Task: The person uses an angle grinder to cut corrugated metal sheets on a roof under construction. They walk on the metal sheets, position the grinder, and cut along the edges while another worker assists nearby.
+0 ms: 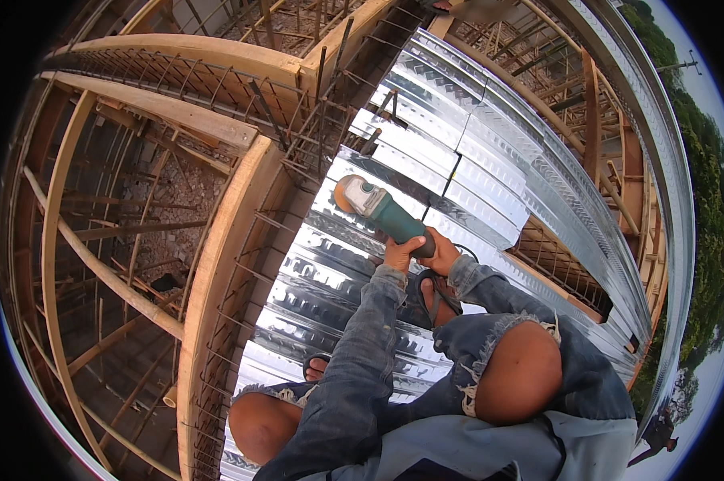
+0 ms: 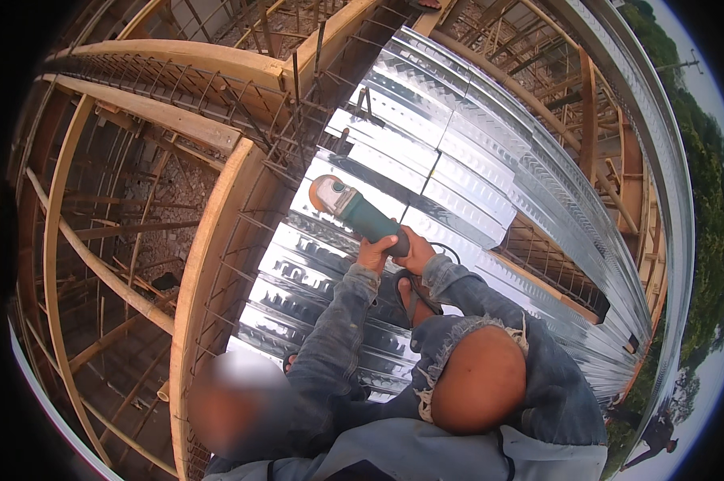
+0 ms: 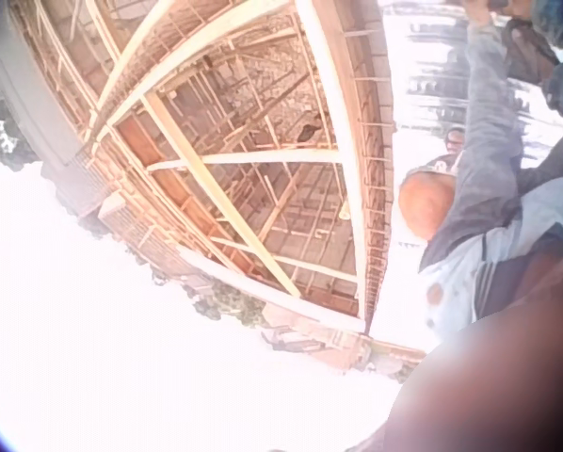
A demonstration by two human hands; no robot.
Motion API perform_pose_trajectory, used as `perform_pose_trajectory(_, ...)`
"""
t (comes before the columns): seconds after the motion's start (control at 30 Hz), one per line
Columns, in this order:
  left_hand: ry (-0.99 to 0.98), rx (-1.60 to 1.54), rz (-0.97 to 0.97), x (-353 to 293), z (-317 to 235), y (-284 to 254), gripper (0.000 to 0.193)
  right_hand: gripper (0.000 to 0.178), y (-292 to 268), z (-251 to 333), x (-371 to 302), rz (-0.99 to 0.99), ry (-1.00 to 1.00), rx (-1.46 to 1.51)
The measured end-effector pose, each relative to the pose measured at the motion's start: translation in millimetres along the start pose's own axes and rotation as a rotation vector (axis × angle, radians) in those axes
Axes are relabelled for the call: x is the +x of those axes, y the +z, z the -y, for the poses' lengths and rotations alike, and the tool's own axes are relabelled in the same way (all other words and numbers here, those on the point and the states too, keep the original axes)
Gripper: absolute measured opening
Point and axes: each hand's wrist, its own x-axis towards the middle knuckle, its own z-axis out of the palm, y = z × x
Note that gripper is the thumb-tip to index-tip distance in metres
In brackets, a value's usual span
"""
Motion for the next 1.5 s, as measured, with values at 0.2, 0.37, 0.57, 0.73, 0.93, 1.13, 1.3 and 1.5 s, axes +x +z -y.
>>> perform_pose_trajectory(0.2,0.113,-0.158,-0.325,6.9,-3.0,13.8,0.043,0.076,0.7,27.7,3.6,-0.021,0.134,-0.349)
perform_pose_trajectory(0.37,0.146,-0.012,-0.352,3.1,-17.7,15.3,0.041,0.076,8.0,41.6,1.8,-0.005,0.134,-0.266)
perform_pose_trajectory(0.57,0.151,0.113,-0.332,16.1,-29.4,13.5,0.045,0.076,9.3,37.6,18.2,-0.04,0.144,-0.149)
perform_pose_trajectory(0.73,0.134,0.183,-0.275,27.2,-30.0,8.9,0.041,0.076,1.6,37.1,26.5,0.04,0.188,-0.131)
perform_pose_trajectory(0.93,0.09,0.235,-0.312,34.3,-42.2,0.7,0.044,0.077,9.3,38.9,36.9,0.037,0.186,-0.074)
perform_pose_trajectory(1.13,0.097,0.24,-0.298,38.4,-52.7,-2.3,0.046,0.077,17.8,38.9,46.6,0.018,0.164,-0.072)
perform_pose_trajectory(1.3,0.097,0.265,-0.268,40.6,-60.7,-3.6,0.045,0.075,18.8,44.3,49.3,0.003,0.15,-0.025)
perform_pose_trajectory(1.5,0.093,0.251,-0.262,41.6,-62.9,-3.2,0.041,0.074,18.2,47.8,51.0,0.006,0.155,-0.026)
